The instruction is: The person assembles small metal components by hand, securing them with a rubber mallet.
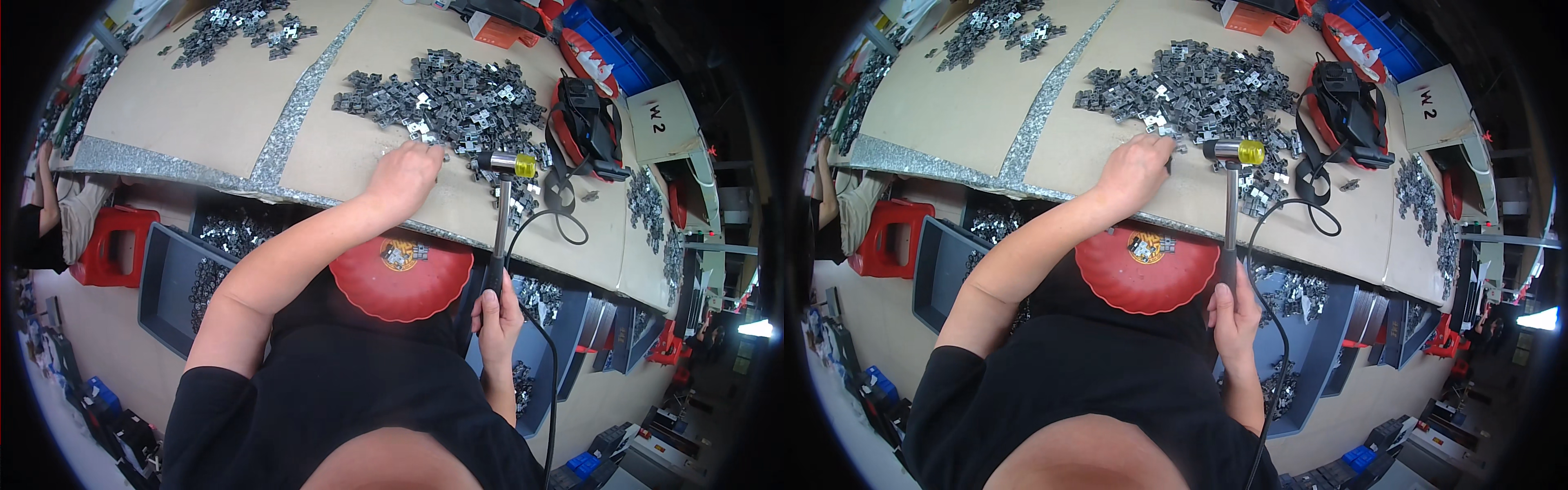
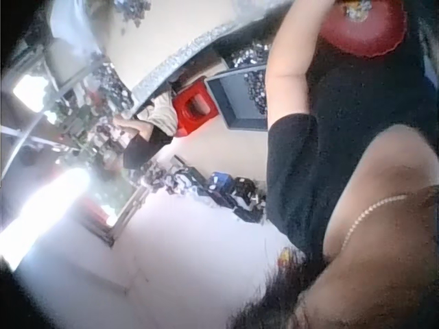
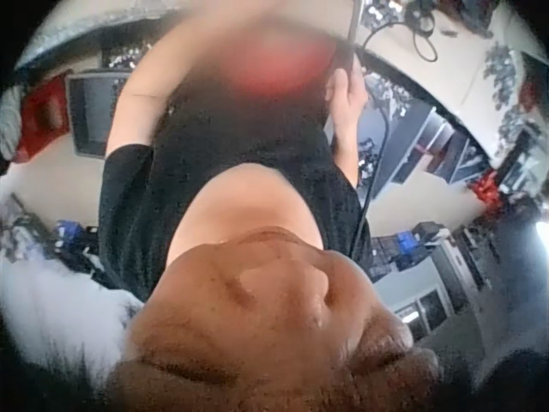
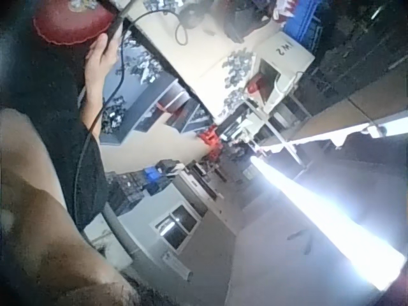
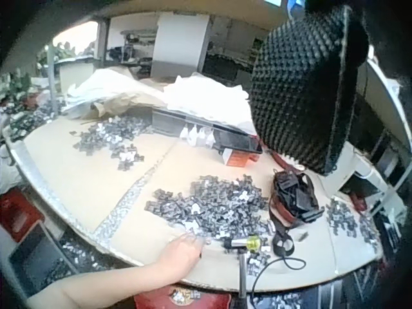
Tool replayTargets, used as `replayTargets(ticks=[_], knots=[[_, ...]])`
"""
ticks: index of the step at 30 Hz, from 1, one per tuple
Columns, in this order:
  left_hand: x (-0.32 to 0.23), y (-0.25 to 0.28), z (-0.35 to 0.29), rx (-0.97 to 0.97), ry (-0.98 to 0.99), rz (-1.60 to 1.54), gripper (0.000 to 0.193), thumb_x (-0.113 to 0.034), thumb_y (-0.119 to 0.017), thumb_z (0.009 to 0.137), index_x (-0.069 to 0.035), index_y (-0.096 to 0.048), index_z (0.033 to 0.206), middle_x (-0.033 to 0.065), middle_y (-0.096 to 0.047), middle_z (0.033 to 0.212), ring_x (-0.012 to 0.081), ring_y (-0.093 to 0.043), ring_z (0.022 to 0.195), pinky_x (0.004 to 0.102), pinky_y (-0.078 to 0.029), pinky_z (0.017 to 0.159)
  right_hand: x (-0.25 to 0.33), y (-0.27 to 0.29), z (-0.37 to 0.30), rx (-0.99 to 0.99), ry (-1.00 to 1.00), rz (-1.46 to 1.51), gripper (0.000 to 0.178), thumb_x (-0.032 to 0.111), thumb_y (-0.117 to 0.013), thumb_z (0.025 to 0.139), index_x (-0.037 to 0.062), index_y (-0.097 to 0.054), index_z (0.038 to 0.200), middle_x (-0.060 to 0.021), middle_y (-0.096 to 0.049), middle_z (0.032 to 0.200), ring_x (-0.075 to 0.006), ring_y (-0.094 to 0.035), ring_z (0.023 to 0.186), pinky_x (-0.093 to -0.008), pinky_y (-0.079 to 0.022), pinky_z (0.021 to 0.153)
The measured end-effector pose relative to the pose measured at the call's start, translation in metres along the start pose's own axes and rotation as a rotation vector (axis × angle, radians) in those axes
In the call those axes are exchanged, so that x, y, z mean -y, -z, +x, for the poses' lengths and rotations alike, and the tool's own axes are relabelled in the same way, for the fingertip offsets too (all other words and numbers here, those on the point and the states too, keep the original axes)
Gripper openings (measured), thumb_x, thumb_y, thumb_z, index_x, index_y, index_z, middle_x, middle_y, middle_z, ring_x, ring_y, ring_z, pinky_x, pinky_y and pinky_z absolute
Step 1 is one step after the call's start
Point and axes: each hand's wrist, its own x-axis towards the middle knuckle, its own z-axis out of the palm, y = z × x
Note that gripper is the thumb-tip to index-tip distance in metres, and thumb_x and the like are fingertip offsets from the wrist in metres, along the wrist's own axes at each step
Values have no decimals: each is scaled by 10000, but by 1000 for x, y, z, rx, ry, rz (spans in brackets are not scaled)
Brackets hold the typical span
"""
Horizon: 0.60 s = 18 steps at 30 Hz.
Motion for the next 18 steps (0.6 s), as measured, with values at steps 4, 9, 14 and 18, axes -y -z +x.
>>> replayTargets(ticks=[4, 9, 14, 18], knots=[[-1, 10, -17, -98, -14, -43, 290, -40, -596, 656, -13, -524, 935, 149, -542, 864, 306, -534, 867, 397, -457, 710, -4, 1, 0, 3, -2, 12, 392, 92, -432, 898, -12, -386, 1273, 2, -469, 589, -33, -397, 434, -167, -335, 402], [-13, 10, 3, -168, 39, -63, 261, -55, -587, 668, -36, -539, 924, 149, -533, 843, 304, -537, 873, 396, -458, 713, 1, -6, 4, 21, -30, 26, 394, 100, -434, 898, -11, -386, 1273, 2, -473, 591, -31, -400, 438, -165, -337, 405], [2, 0, 0, -55, -76, 92, 337, -45, -587, 657, -60, -531, 989, 135, -534, 807, 318, -552, 810, 410, -460, 684, -1, -3, 1, 19, -8, 61, 394, 99, -430, 899, 6, -388, 1279, -1, -475, 608, -29, -406, 454, -163, -342, 416], [12, 15, -19, -88, -126, 5, 327, 5, -559, 674, -28, -514, 997, 110, -552, 788, 249, -579, 701, 354, -481, 598, -5, -1, -2, 17, -39, 47, 394, 100, -429, 900, 14, -388, 1282, -4, -478, 619, -29, -408, 461, -164, -344, 417]])
